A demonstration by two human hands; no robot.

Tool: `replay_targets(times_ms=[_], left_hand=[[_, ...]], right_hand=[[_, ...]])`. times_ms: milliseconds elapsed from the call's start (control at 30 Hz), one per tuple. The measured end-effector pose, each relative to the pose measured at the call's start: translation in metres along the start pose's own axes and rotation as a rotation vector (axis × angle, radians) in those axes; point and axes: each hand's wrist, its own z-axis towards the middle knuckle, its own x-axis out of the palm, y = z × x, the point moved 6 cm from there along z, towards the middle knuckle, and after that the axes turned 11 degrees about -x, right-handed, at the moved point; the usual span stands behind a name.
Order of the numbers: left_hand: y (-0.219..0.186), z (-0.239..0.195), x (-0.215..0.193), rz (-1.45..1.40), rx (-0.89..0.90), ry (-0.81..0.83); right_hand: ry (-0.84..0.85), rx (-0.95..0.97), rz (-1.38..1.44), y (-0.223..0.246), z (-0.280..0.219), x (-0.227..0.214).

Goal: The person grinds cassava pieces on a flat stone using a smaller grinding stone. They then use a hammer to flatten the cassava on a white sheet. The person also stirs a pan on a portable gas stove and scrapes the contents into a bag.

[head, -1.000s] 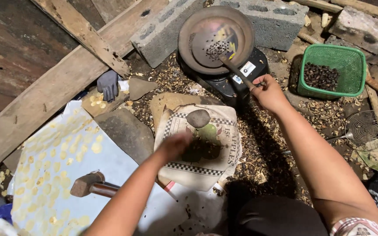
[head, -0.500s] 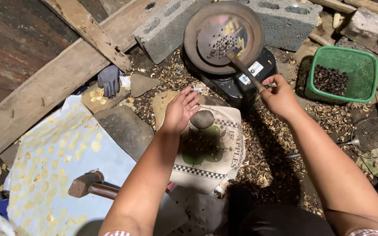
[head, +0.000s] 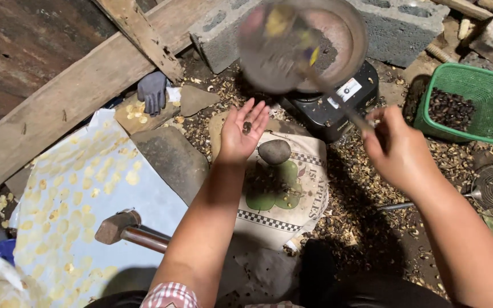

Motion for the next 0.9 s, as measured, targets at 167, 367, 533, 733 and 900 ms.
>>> replay_targets(times_ms=[167,367,533,733,900], left_hand=[[0.031,-0.014,-0.107,-0.052,-0.16,-0.258],[0.01,-0.1,-0.124,0.558,-0.096,-0.505],[-0.002,-0.132,-0.181,0.708,0.11,-0.727],[0.018,-0.112,-0.239,1.209,0.198,-0.811],[0.067,-0.105,-0.127,1.906,0.441,-0.409]], right_hand=[[-0.167,0.169,0.227,-0.082,0.054,0.063],[-0.184,-0.176,-0.205,0.022,0.063,0.056],[-0.045,-0.239,-0.017,0.092,0.029,0.231],[0.034,-1.287,0.196,0.051,-0.034,0.236],[-0.211,-0.984,-0.301,-0.063,-0.033,0.232]])
